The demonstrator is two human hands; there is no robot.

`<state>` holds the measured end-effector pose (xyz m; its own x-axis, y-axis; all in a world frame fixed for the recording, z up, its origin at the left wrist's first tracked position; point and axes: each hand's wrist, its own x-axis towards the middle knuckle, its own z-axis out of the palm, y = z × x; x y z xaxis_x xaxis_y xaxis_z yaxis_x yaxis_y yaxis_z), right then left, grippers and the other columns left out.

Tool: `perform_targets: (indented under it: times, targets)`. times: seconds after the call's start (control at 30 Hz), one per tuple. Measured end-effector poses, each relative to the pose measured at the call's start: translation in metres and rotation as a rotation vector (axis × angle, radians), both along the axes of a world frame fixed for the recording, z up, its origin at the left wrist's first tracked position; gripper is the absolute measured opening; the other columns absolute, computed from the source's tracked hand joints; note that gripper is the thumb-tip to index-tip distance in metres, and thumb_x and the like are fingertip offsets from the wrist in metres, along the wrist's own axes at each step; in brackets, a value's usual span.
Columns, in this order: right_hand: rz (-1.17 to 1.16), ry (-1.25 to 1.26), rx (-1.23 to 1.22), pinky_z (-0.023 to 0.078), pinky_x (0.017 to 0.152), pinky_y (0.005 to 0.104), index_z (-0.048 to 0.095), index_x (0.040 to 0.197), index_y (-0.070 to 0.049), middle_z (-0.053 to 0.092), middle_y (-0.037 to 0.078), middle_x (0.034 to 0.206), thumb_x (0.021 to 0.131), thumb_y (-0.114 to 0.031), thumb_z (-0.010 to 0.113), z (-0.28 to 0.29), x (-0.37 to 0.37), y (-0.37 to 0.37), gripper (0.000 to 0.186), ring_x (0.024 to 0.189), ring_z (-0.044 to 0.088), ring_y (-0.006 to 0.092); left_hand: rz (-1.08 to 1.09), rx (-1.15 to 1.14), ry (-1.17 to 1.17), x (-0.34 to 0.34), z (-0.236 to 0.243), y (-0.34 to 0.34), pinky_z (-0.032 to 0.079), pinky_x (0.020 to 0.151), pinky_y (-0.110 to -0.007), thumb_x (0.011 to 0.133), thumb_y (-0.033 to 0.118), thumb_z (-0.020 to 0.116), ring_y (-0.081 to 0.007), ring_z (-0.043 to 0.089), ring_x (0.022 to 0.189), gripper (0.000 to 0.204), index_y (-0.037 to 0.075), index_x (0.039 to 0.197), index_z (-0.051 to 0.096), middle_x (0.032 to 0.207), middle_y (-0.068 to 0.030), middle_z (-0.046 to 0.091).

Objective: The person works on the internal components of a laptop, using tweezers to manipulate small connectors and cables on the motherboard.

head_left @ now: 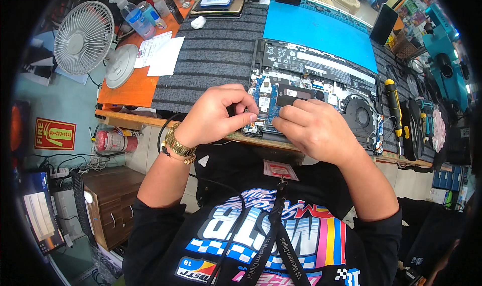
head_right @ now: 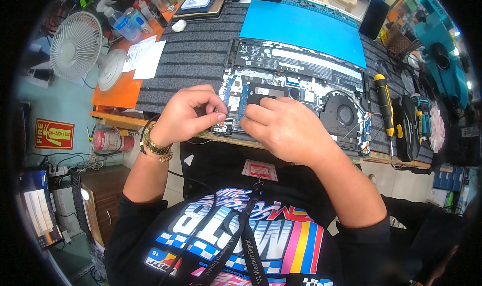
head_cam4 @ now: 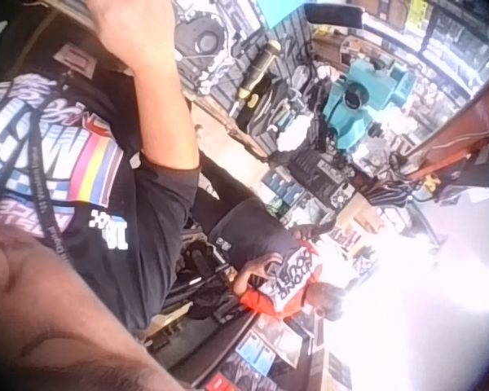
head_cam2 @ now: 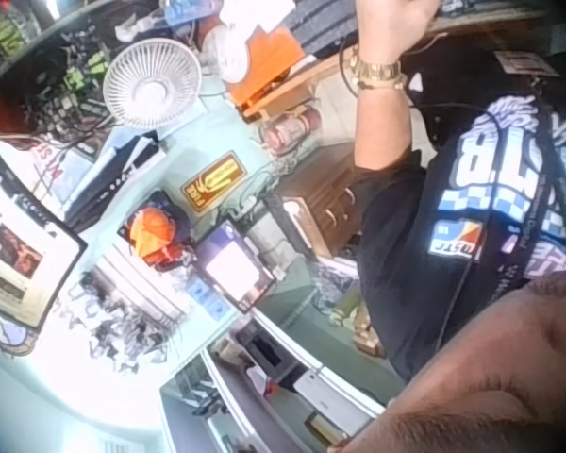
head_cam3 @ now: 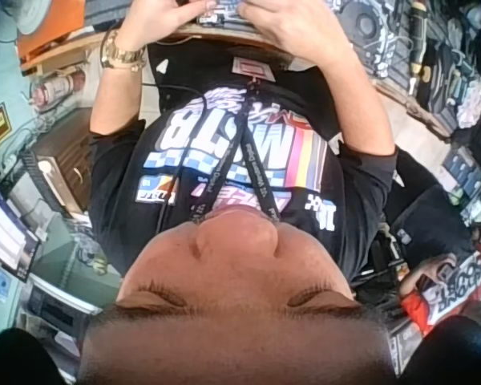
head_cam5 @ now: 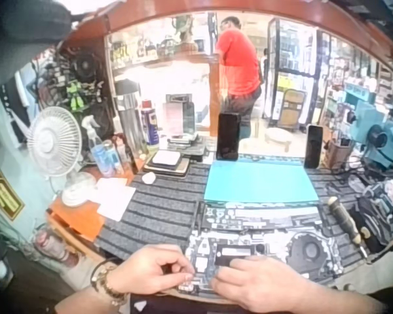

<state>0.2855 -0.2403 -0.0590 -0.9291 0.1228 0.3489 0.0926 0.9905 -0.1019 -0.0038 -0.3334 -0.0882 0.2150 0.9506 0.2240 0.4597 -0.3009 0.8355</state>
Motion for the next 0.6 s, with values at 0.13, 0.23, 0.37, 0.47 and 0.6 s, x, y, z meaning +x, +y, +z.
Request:
perform_targets:
  times: [0.13, 0.23, 0.37, 0.47, 0.6]
  targets:
    - [-0.016, -0.01, 0.007, 0.06, 0.083, 0.0401, 0.079, 0.113, -0.009, 0.07, 0.001, 0.109, 0.089, -0.018, 0.077, -0.0006, 0.0015, -0.0017, 0.026, 0.099, 0.073, 0.0225, -0.001, 0.009, 0.011, -0.0006, -0.0006, 0.0, 0.044, 0.068, -0.028, 0.098, 0.007, 0.091, -0.0087, 0.057, 0.079, 0.008, 0.006, 0.105, 0.087, 0.088, 0.0025, 0.064]
    - [-0.026, -0.016, 0.002, 0.06, 0.083, 0.0406, 0.08, 0.112, -0.009, 0.071, 0.001, 0.109, 0.087, -0.018, 0.078, -0.0015, 0.0019, -0.0029, 0.027, 0.099, 0.073, 0.0225, 0.001, 0.014, 0.011, -0.0002, -0.0004, -0.0001, 0.044, 0.068, -0.027, 0.098, 0.007, 0.091, -0.0088, 0.057, 0.079, 0.008, 0.007, 0.105, 0.087, 0.088, 0.0025, 0.064]
    - [-0.012, 0.075, 0.009, 0.057, 0.073, 0.0398, 0.081, 0.111, -0.008, 0.066, 0.002, 0.098, 0.086, -0.013, 0.086, -0.0039, -0.0017, -0.0039, 0.026, 0.086, 0.07, 0.0225, 0.013, -0.007, 0.007, 0.0, 0.0006, -0.0009, 0.044, 0.068, -0.028, 0.097, 0.008, 0.091, -0.009, 0.057, 0.079, 0.009, 0.007, 0.105, 0.087, 0.088, 0.0025, 0.063]
    - [-0.019, 0.088, 0.002, 0.057, 0.072, 0.0396, 0.081, 0.109, -0.008, 0.066, 0.002, 0.096, 0.085, -0.012, 0.087, -0.004, -0.0023, -0.0046, 0.024, 0.085, 0.071, 0.0224, 0.011, -0.005, 0.017, 0.0, 0.0011, -0.0006, 0.045, 0.069, -0.028, 0.095, 0.009, 0.093, -0.0091, 0.058, 0.079, 0.012, 0.007, 0.105, 0.087, 0.088, 0.0028, 0.063]
    - [-0.033, 0.09, -0.007, 0.057, 0.072, 0.0398, 0.082, 0.108, -0.009, 0.067, 0.002, 0.096, 0.084, -0.01, 0.088, -0.0045, -0.0029, -0.0061, 0.025, 0.086, 0.071, 0.0228, -0.001, 0.014, 0.028, -0.0006, 0.0025, -0.0009, 0.045, 0.07, -0.029, 0.091, 0.01, 0.096, -0.0097, 0.058, 0.08, 0.018, 0.007, 0.105, 0.086, 0.088, 0.0026, 0.063]
